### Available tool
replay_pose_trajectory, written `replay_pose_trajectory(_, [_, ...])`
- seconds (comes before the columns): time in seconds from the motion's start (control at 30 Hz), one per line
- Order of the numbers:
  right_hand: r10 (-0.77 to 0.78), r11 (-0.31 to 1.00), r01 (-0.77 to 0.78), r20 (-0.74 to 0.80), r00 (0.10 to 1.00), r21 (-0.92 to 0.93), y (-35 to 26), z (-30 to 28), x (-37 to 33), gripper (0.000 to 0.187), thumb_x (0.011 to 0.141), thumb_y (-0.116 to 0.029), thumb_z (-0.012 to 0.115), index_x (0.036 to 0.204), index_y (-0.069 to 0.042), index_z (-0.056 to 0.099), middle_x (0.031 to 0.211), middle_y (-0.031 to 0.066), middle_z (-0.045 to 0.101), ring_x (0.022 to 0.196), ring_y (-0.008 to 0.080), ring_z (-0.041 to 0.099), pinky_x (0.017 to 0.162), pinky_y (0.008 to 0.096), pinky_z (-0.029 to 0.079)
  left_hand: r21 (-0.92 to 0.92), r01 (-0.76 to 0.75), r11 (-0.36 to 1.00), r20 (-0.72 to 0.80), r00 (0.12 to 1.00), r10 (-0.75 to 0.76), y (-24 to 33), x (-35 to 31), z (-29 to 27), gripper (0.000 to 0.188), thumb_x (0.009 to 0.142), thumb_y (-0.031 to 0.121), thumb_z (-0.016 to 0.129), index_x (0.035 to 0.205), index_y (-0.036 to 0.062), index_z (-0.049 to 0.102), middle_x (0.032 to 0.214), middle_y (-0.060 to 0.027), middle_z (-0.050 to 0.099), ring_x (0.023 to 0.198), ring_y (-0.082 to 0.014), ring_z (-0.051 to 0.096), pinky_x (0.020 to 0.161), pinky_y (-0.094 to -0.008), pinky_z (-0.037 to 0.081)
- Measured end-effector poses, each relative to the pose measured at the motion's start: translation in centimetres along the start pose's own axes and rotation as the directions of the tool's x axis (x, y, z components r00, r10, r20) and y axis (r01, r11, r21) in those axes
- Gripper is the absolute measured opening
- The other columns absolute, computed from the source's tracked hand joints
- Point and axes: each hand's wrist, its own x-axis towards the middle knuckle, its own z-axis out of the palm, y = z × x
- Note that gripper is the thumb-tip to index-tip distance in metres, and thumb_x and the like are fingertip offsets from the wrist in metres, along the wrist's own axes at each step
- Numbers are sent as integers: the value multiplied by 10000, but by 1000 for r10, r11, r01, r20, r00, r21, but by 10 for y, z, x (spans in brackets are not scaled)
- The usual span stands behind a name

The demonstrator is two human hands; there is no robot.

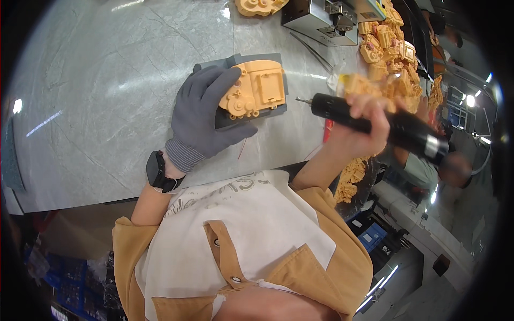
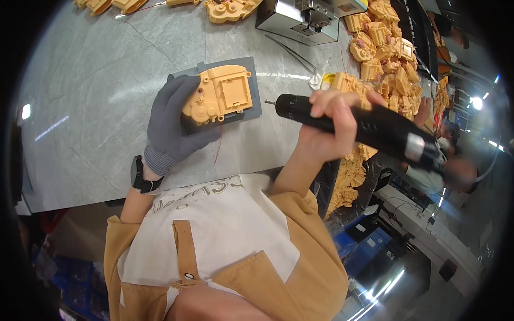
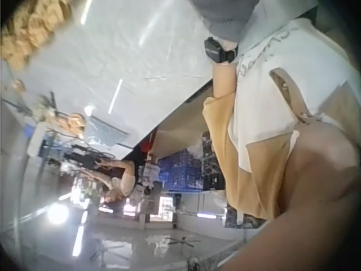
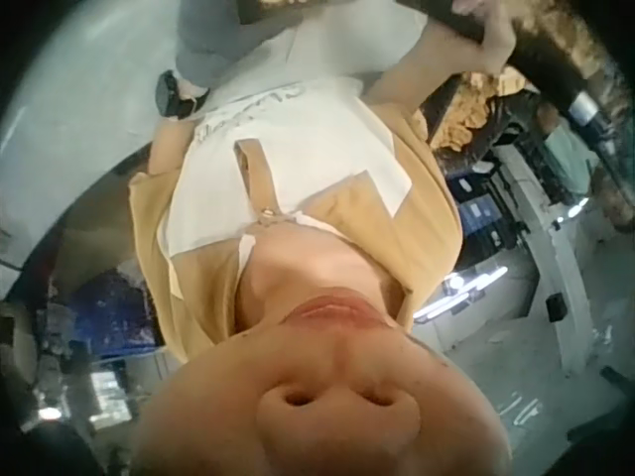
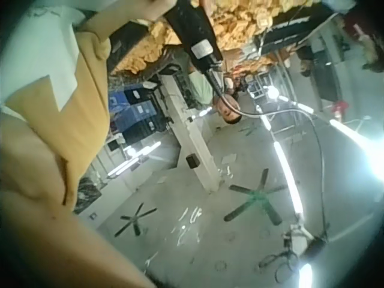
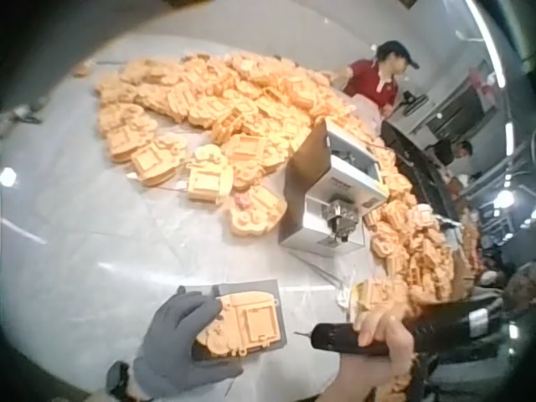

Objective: The person uses a handheld rotary tool to drill holes into small yellow plastic components. They hold each component with a gloved left hand and apply the tool with the right hand, working on a grey workbench. The person processes multiple units sequentially, placing finished items aside.

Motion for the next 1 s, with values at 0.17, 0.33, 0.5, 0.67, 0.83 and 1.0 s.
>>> replay_pose_trajectory(0.17, [6, 887, -146, 305, 952, 438, -30, 27, -9, 491, 786, -84, 439, 1270, -112, 367, 659, 26, 419, 539, 143, 453, 604, 330, 399, 87, -138, 987, -109, 983, 147, 2, -3, -6, 657, 636, 479, 739, 1181, 187, 518, 1207, -84, 452, 1132, -330, 415, 984, -479, 338])
replay_pose_trajectory(0.33, [98, 831, -307, 421, 902, 464, -22, 46, -21, 498, 798, -71, 444, 1287, -107, 358, 689, 30, 436, 562, 150, 464, 603, 330, 400, 75, -218, 973, -78, 971, 224, 4, -9, -8, 507, 641, 488, 729, 1055, 225, 603, 1185, -39, 481, 1157, -295, 381, 1013, -495, 288])
replay_pose_trajectory(0.5, [135, 809, -314, 362, 922, 497, -18, 53, -26, 497, 793, -85, 446, 1283, -104, 364, 678, 21, 431, 559, 143, 459, 604, 329, 399, 54, -215, 975, -85, 972, 219, 3, -13, -12, 459, 631, 363, 764, 1047, 236, 619, 1173, -29, 520, 1176, -314, 387, 1058, -506, 227])
replay_pose_trajectory(0.67, [157, 803, -327, 353, 923, 499, -15, 55, -27, 486, 791, -88, 447, 1271, -105, 374, 667, 15, 423, 554, 139, 453, 610, 327, 397, 43, -201, 979, -77, 976, 204, 6, -12, -13, 375, 647, 311, 756, 996, 248, 635, 1165, -10, 523, 1172, -304, 398, 1060, -502, 232])
replay_pose_trajectory(0.83, [175, 809, -338, 351, 920, 482, -14, 54, -27, 477, 795, -95, 450, 1266, -108, 378, 664, 13, 420, 553, 138, 453, 625, 326, 396, 64, -209, 976, -81, 974, 214, 7, -14, -13, 296, 661, 279, 743, 939, 246, 647, 1140, 10, 539, 1163, -292, 413, 1061, -499, 236])
replay_pose_trajectory(1.0, [152, 841, -316, 369, 917, 438, -16, 51, -24, 475, 797, -96, 452, 1266, -111, 378, 663, 9, 418, 556, 137, 456, 627, 327, 397, 53, -214, 975, -111, 970, 218, 4, -14, -10, 238, 666, 279, 739, 882, 237, 646, 1106, 25, 553, 1146, -284, 432, 1059, -496, 240])
